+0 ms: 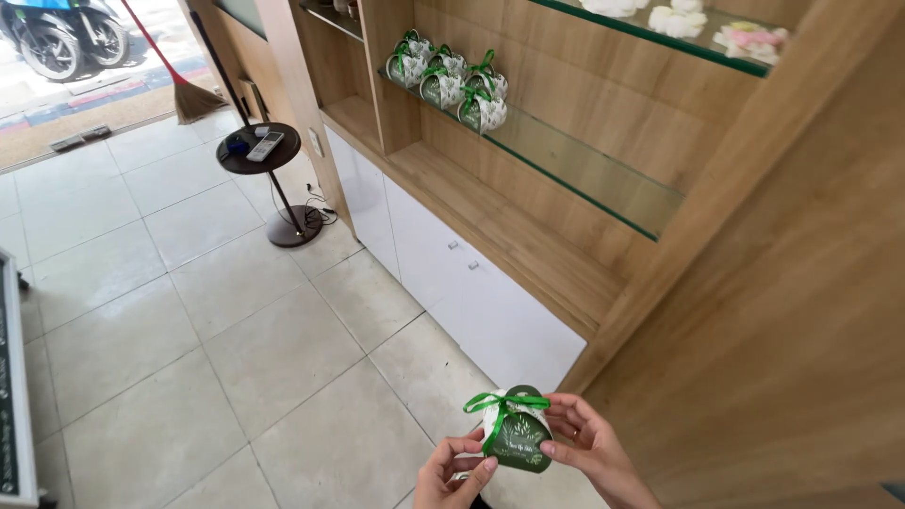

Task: Pick up a boxed candle from the workbench and place it on a display shelf.

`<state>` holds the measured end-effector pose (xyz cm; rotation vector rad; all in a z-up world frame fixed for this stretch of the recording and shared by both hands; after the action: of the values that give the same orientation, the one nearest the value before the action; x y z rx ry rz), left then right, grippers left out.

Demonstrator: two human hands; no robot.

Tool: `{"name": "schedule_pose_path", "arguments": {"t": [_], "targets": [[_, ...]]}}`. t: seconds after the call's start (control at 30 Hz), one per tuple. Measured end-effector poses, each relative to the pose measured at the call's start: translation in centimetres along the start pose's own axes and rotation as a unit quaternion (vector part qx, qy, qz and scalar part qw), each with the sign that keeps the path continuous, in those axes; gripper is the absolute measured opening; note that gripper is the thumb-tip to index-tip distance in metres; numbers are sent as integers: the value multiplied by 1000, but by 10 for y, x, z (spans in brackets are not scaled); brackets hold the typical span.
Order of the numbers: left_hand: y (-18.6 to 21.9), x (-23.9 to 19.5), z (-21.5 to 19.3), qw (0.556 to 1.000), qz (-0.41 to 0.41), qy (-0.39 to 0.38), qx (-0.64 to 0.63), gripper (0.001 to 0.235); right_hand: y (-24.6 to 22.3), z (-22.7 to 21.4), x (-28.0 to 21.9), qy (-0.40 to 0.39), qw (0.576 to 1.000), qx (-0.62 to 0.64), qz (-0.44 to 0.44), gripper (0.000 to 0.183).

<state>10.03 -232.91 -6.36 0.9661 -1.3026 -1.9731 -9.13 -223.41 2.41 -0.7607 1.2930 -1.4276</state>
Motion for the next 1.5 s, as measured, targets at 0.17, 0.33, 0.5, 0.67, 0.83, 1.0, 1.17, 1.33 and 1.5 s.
{"name": "schedule_pose_path", "arguments": {"t": [0.17, 0.33, 0.5, 0.67, 0.83, 1.0, 1.17, 1.33, 1.5], "targets": [[48, 105, -1, 999, 13, 4, 52, 25, -53, -26, 104, 27, 999, 24, -36, 63], [103, 177, 3, 996, -6, 11, 86, 19, -96, -68, 188, 72, 995, 8, -70, 63], [170, 244, -4, 980, 77, 26, 180, 17, -144, -110, 253, 155, 979, -15, -130, 59], [248, 313, -7, 959, 167, 31, 228, 20, -180, -150, 310, 210, 957, -33, -198, 56], [332, 379, 8, 920, 285, -19, 269, 17, -220, -175, 364, 278, 927, -62, -246, 57], [393, 434, 32, 858, 370, -120, 335, 22, -252, -177, 402, 344, 898, -101, -256, 56], [425, 485, 48, 814, 445, -169, 333, 26, -242, -184, 430, 395, 872, -113, -266, 58], [432, 520, 67, 758, 507, -204, 355, 30, -233, -179, 442, 439, 839, -143, -289, 55], [433, 534, 84, 723, 529, -257, 364, 58, -230, -171, 448, 452, 836, -132, -282, 56]]}}
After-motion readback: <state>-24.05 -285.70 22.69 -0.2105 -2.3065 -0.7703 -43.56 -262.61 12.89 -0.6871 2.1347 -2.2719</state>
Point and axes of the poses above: each hand's wrist, its own x-axis towards the middle knuckle, its own z-axis out of the palm, y = z × x, the point moved 9 cm from there along x, towards the middle knuckle
